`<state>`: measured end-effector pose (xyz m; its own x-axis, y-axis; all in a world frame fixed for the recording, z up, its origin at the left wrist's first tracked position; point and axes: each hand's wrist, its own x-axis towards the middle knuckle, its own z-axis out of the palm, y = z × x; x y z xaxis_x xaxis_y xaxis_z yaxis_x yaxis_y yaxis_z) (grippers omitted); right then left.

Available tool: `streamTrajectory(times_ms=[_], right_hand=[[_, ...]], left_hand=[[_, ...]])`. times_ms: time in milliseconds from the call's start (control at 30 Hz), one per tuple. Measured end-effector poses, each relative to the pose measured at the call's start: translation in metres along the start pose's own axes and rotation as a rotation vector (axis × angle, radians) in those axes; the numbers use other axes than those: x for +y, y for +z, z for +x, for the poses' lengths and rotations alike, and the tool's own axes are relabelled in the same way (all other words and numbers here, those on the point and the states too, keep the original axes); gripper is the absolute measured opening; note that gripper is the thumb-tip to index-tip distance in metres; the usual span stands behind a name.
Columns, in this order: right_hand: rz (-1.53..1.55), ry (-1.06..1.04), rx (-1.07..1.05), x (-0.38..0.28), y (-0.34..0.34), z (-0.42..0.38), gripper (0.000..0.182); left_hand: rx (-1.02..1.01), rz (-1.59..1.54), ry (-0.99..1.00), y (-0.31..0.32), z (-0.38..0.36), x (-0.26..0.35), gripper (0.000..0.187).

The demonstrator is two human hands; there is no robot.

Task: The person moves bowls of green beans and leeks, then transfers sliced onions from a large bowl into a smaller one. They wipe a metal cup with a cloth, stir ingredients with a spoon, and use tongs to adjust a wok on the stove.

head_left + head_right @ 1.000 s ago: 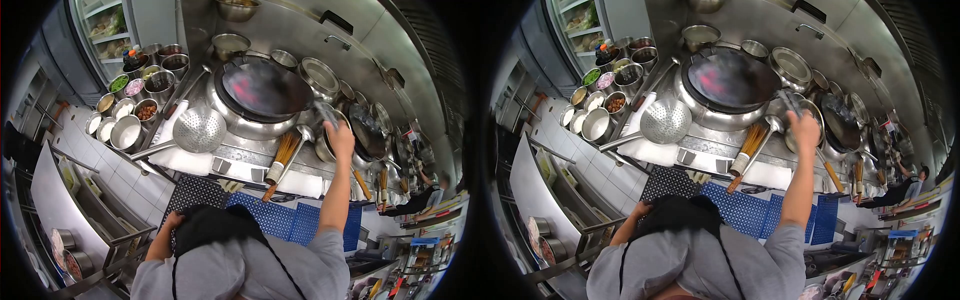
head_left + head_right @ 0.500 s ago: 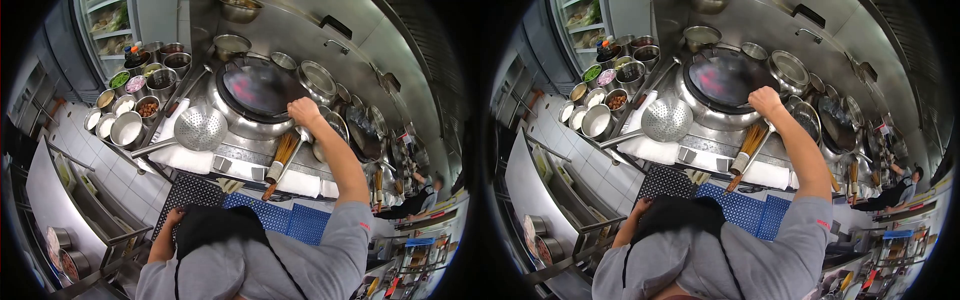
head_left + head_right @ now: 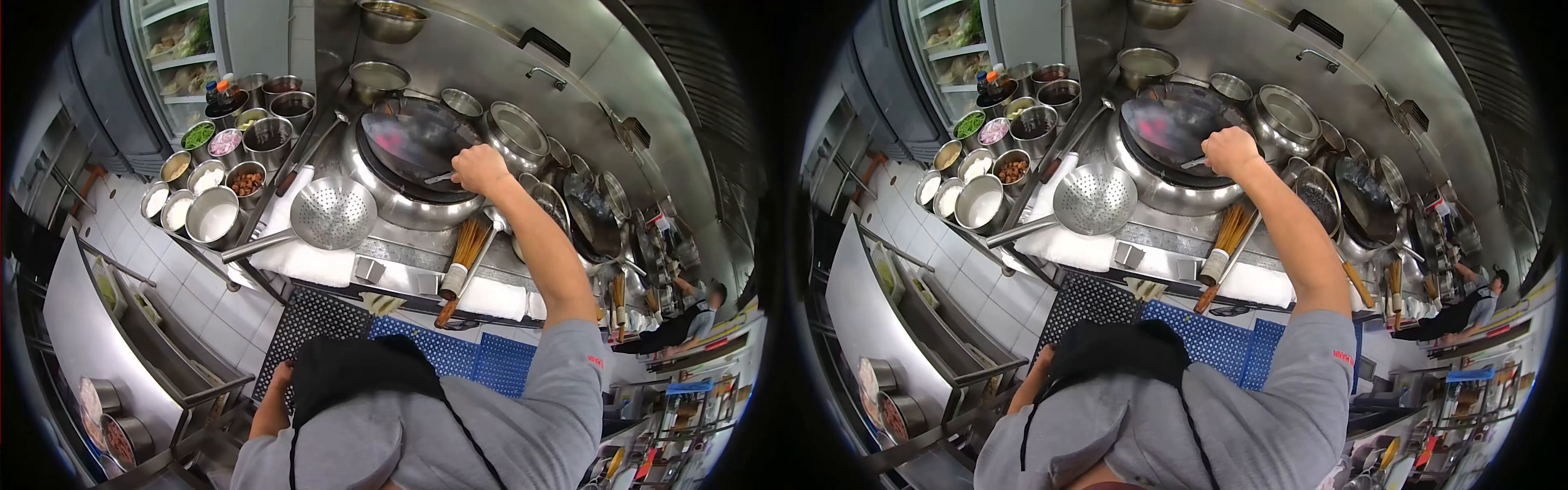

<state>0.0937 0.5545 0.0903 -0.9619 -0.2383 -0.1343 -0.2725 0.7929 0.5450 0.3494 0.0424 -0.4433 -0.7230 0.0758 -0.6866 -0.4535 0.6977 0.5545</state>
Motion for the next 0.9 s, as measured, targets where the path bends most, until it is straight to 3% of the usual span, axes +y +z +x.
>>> streamTrajectory(times_ms=[100,200,300,333,433,467,600,667,767,833,900], right_hand=[[0.012,0.014,0.025,-0.003,-0.008,-0.002,0.033],[0.043,0.036,0.050,-0.004,-0.002,0.006,0.033],[0.063,0.068,0.026,-0.009,-0.006,0.006,0.033],[0.073,0.076,0.025,-0.009,-0.007,0.006,0.034],[0.078,0.090,0.014,-0.008,-0.005,0.004,0.036],[0.075,0.095,0.010,-0.007,-0.003,0.003,0.037],[0.118,0.120,0.004,-0.004,0.012,-0.006,0.039],[0.135,0.162,-0.012,-0.002,0.020,-0.014,0.041],[0.204,0.256,0.130,0.001,0.025,-0.038,0.045],[0.208,0.257,0.117,0.001,0.033,-0.047,0.051],[0.178,0.262,0.200,-0.005,0.049,-0.053,0.050]], left_hand=[[-0.014,-0.073,0.092,0.004,0.014,-0.008,0.044],[0.075,0.072,0.095,0.001,0.032,-0.011,0.044],[0.088,0.046,0.161,-0.018,0.022,0.019,0.041],[0.051,-0.148,0.142,-0.021,0.020,0.030,0.036],[0.035,-0.102,0.072,-0.047,-0.007,0.083,0.033],[0.047,-0.053,0.185,-0.044,0.011,0.068,0.033],[-0.037,-0.114,0.210,-0.049,0.018,0.088,0.026],[-0.143,-0.170,0.213,-0.057,0.014,0.119,0.022],[-0.306,-0.066,0.302,-0.092,-0.048,0.231,0.024],[-0.415,-0.010,0.498,-0.098,-0.054,0.272,0.027],[-0.475,0.057,0.547,-0.100,-0.066,0.315,0.030]])
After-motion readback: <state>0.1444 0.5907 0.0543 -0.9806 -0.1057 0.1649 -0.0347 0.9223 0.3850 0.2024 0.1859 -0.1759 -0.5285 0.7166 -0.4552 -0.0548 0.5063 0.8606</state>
